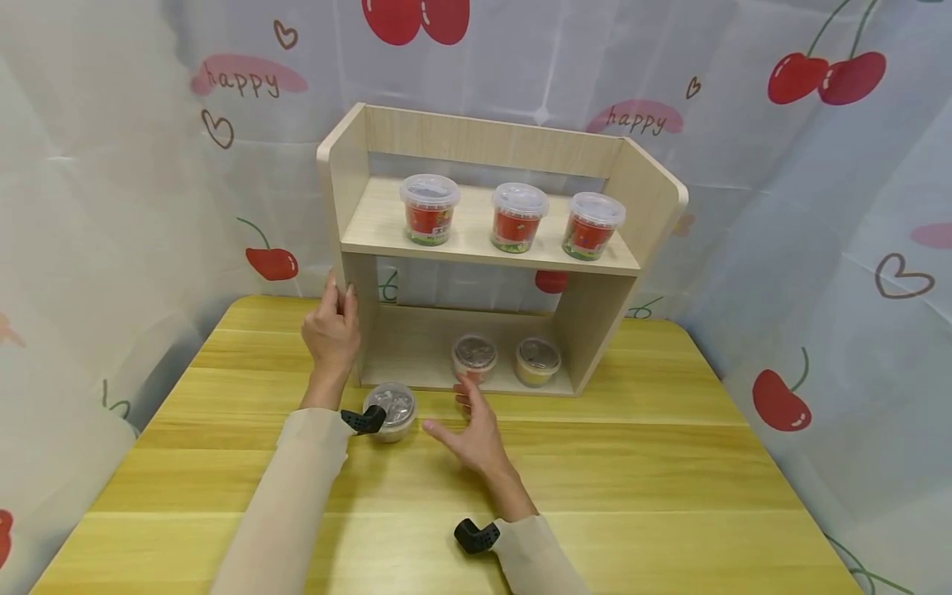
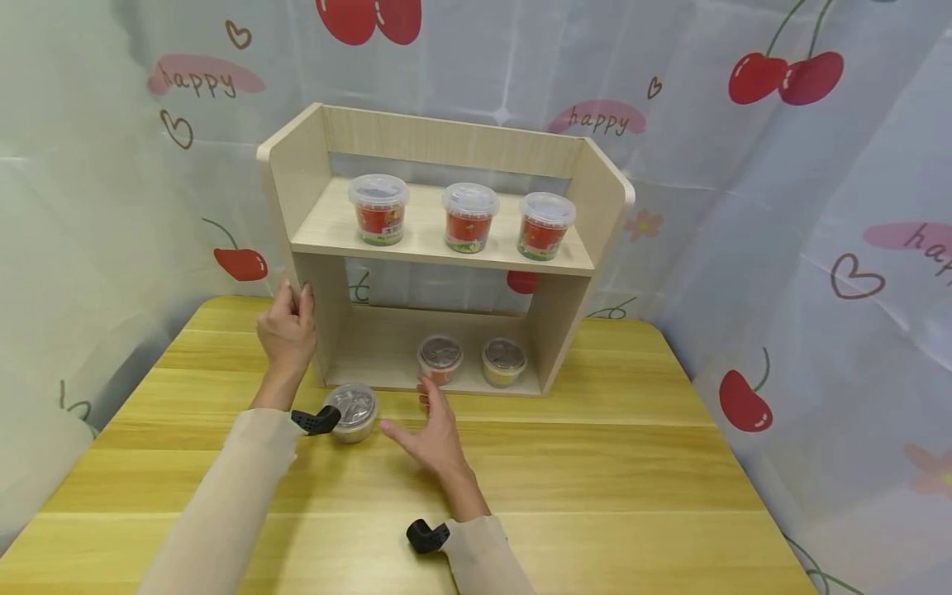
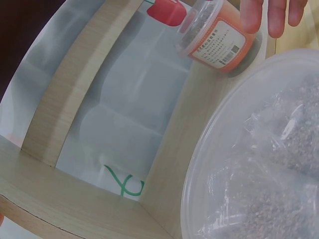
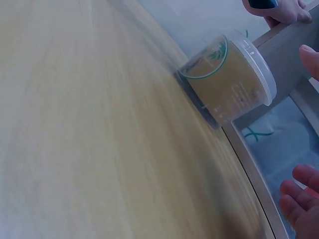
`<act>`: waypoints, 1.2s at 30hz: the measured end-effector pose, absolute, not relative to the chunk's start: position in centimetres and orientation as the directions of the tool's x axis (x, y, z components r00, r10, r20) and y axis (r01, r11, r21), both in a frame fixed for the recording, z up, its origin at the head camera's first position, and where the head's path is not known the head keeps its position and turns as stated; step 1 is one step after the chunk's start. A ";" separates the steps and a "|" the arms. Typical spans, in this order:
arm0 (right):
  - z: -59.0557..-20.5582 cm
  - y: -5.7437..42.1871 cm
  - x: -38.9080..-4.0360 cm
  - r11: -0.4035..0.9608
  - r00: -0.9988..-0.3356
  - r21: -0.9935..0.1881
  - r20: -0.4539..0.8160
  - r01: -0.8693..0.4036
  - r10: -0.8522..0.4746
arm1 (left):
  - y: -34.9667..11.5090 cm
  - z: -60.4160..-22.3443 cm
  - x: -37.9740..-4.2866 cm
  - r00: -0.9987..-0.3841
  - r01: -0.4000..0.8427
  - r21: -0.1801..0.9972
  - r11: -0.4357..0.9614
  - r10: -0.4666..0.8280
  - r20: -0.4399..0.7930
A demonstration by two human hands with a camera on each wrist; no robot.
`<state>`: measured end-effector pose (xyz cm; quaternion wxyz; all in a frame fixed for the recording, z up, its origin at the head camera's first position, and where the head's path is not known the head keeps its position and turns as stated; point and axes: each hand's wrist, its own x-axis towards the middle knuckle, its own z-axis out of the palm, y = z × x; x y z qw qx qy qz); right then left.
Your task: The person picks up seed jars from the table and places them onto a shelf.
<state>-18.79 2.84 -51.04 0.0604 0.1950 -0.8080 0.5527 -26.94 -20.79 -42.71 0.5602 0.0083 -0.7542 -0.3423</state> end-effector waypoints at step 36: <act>-50.9 0.2 -18.6 0.363 -0.904 -0.850 0.261 -0.382 -0.339 | -20.7 -42.6 -26.9 -0.382 0.372 0.540 0.755 -0.406 0.830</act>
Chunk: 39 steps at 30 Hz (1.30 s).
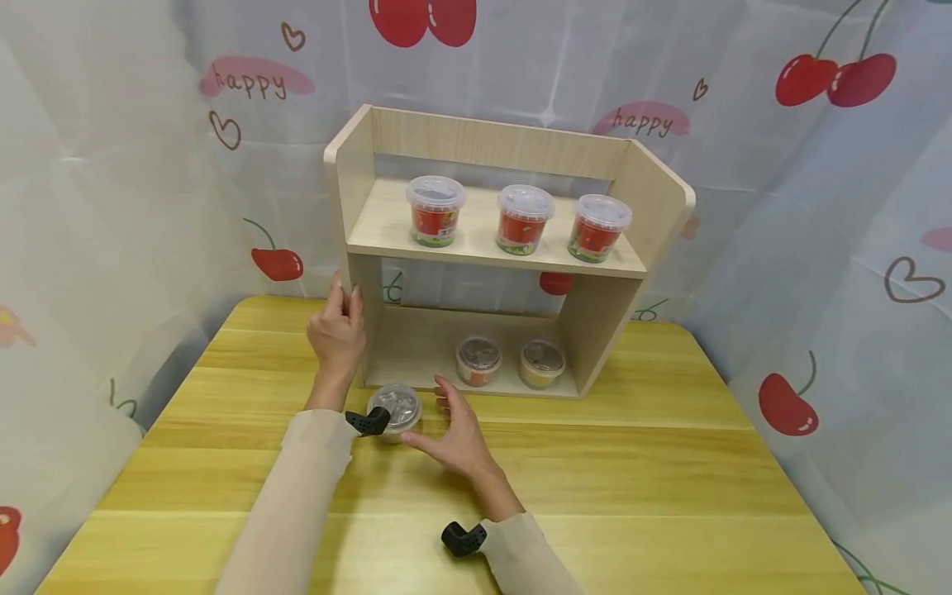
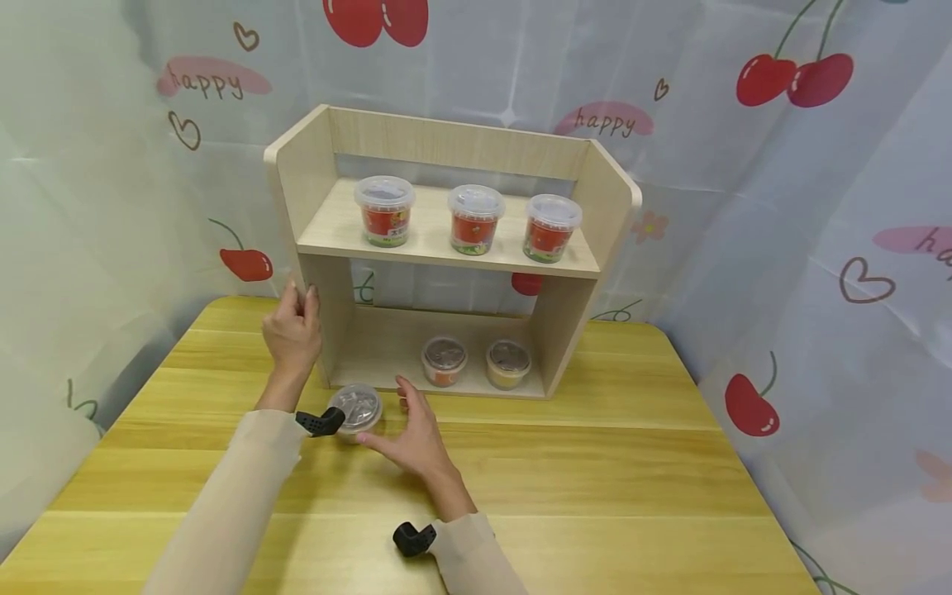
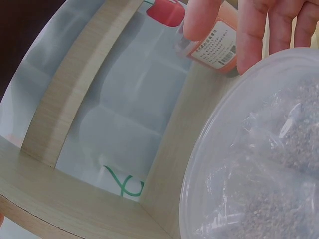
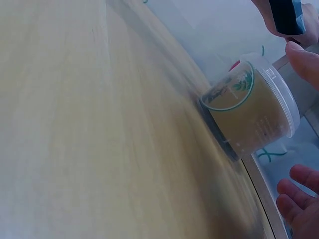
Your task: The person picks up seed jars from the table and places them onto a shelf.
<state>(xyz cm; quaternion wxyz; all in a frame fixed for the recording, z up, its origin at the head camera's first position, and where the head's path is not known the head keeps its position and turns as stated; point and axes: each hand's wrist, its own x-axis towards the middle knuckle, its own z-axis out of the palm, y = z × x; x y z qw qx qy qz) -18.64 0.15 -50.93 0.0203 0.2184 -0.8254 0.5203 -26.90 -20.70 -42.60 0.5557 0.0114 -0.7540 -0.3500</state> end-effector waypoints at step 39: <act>-51.2 -1.5 -19.0 0.380 -0.892 -0.837 0.248 -0.394 -0.378 | -20.7 -42.6 -26.9 -0.373 0.374 0.520 0.768 -0.389 0.842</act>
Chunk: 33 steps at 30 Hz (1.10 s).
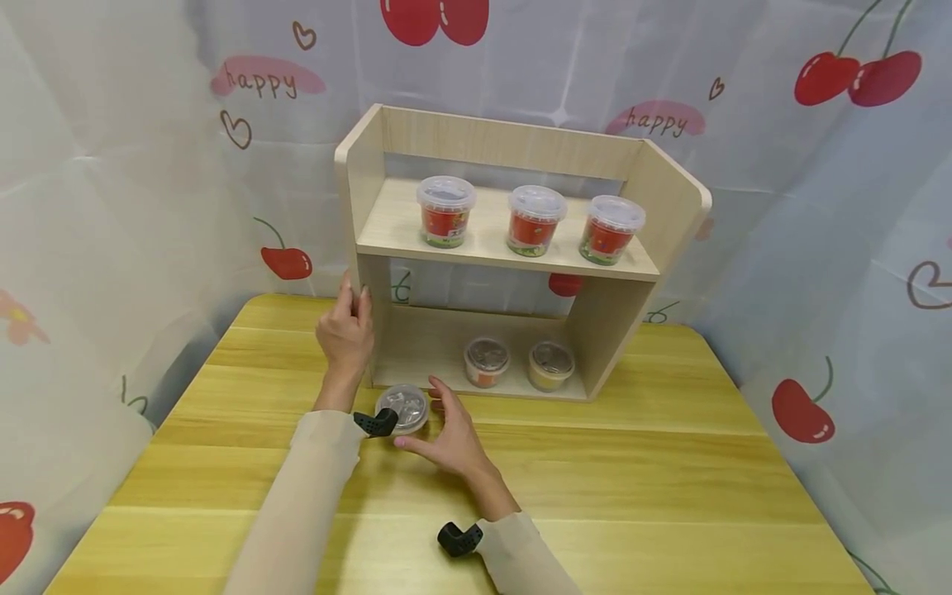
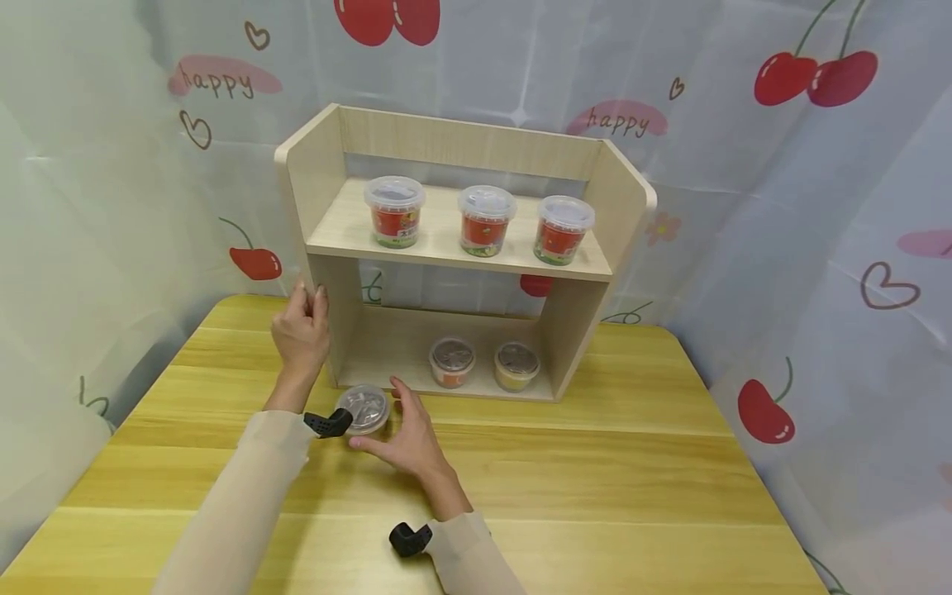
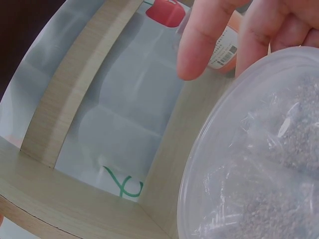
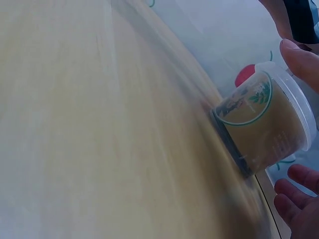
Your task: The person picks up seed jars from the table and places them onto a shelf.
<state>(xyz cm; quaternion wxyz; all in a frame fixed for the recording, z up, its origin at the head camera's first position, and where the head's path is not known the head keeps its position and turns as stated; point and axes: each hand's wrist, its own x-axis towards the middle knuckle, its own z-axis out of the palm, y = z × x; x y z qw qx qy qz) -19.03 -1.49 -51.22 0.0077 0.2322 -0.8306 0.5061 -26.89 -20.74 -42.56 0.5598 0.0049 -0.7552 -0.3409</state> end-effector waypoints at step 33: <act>-51.4 -2.5 -19.2 0.399 -0.882 -0.827 0.221 -0.395 -0.416 | -20.7 -42.5 -26.5 -0.415 0.360 0.536 0.763 -0.384 0.825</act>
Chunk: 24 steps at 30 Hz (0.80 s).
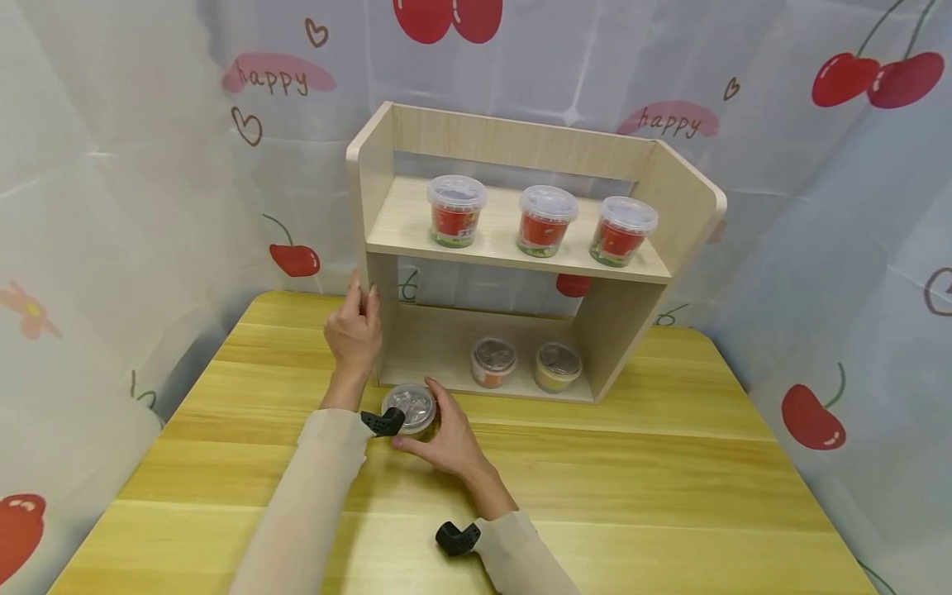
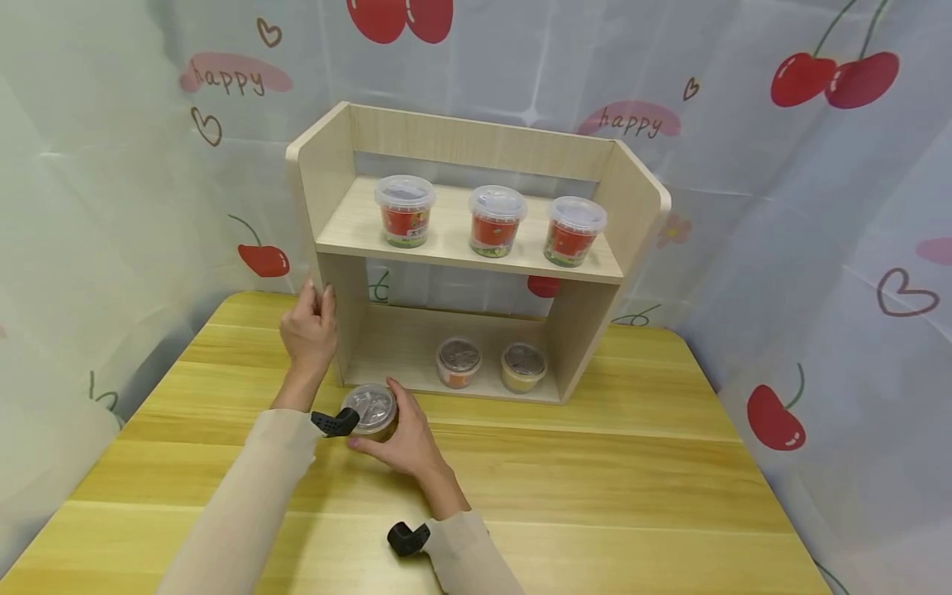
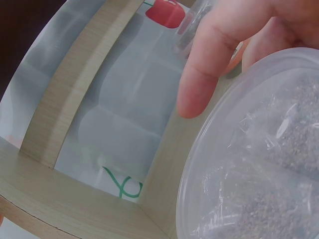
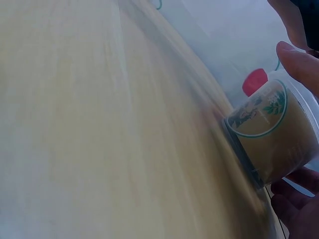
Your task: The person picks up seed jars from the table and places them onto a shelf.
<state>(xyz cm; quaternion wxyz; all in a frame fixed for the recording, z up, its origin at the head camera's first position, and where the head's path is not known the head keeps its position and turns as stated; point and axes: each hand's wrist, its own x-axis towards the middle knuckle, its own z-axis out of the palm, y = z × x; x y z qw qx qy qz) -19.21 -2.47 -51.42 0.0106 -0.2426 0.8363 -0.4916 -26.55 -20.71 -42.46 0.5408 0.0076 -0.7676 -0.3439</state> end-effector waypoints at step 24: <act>-51.6 -3.1 -19.6 0.394 -0.882 -0.836 0.202 -0.381 -0.425 | -20.8 -42.6 -26.7 -0.392 0.354 0.521 0.777 -0.382 0.837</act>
